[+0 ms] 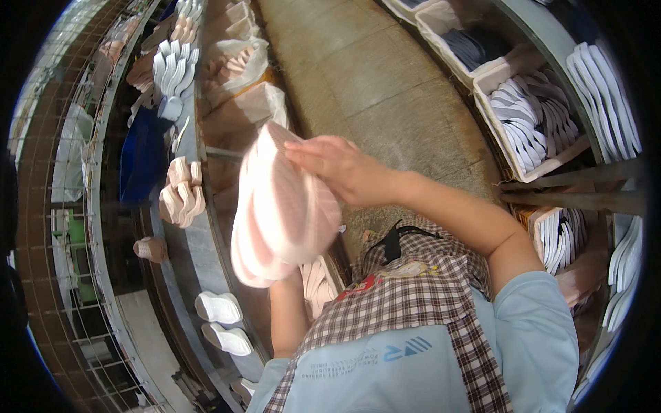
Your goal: The person picks up pairs of white and beige slippers from a shelf, inspects them, and uses a brush to clean the soles. They then place the slippers back on the shelf or into a bin.
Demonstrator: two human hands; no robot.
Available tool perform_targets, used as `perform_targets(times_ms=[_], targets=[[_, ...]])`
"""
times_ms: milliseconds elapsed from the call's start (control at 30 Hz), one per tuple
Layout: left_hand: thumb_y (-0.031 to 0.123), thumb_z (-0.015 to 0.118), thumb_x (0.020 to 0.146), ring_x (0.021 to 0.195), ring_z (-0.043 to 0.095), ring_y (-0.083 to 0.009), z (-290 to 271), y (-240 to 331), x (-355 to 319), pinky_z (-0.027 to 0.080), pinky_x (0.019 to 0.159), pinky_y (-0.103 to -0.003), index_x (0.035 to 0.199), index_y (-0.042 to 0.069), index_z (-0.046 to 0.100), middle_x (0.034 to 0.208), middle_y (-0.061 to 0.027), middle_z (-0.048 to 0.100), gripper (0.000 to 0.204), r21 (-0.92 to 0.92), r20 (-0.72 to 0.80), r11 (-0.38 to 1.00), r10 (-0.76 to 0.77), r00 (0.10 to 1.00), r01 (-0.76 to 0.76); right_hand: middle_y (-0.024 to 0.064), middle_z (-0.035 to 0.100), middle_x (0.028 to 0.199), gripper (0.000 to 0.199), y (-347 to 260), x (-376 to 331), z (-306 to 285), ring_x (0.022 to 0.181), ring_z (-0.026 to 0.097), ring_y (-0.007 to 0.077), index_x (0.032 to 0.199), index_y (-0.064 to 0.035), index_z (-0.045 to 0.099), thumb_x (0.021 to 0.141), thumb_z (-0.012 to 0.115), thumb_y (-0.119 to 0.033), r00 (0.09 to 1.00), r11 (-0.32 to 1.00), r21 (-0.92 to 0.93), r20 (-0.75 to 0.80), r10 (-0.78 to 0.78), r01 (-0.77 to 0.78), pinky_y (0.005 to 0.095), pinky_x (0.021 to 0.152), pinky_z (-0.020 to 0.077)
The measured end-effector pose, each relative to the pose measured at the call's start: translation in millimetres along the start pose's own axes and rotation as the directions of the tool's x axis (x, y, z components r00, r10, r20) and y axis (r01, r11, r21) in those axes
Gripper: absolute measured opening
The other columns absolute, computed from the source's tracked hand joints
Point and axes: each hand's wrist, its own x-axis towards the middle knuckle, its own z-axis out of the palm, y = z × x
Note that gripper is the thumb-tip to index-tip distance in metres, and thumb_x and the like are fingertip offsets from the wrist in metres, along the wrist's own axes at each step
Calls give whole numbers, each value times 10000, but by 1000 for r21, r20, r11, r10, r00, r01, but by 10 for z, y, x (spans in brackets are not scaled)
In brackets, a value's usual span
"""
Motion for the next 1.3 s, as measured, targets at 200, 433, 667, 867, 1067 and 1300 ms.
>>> perform_targets(times_ms=[200,433,667,867,1067,1300], targets=[[203,493,948,1100,561,-248,167,180,-111,509,894,-321,1303,-15,420,1231,-150,543,423,-199,-17,971,-139,990,133,101,425,1406,508,50,-110,-15,1273,428,219,1335,-66,456,839,450,46,882,397,806,303,360,-438,375,1068,351],[150,501,933,1108,555,-264,12,149,-101,510,897,-347,1325,5,394,1241,-164,530,432,-293,-33,920,-283,959,261,119,320,1456,414,-61,-306,278,1300,372,241,1260,-78,430,863,548,-83,824,-76,940,330,461,-333,406,1080,323],[77,517,907,1125,544,-283,-352,25,-105,509,906,-380,1362,39,346,1258,-177,509,488,-266,13,943,-204,979,200,162,315,1447,480,-52,-364,377,1323,324,288,1221,-133,441,804,671,-185,881,68,958,227,415,-279,451,1083,293],[30,567,861,1138,538,-272,-447,29,-135,503,916,-398,1433,128,243,1287,-163,481,665,-65,14,997,-31,999,32,170,301,1452,477,-32,-430,433,1316,337,291,1192,-141,453,790,700,-214,895,161,947,195,401,-278,451,1074,299],[134,581,881,1136,528,-305,-546,-43,21,503,904,-429,1444,153,241,1293,-189,466,658,-312,63,944,-91,994,106,149,326,1422,497,-231,-312,417,1299,353,277,1202,-119,449,768,681,-188,909,418,850,153,387,-321,422,1082,282],[203,585,892,1118,524,-324,-538,-173,28,502,895,-449,1449,168,244,1283,-199,468,655,-640,616,582,-2,788,501,198,591,1106,611,-328,-36,138,948,648,257,1286,38,419,774,565,-260,822,-329,934,297,487,-142,304,755,580]])
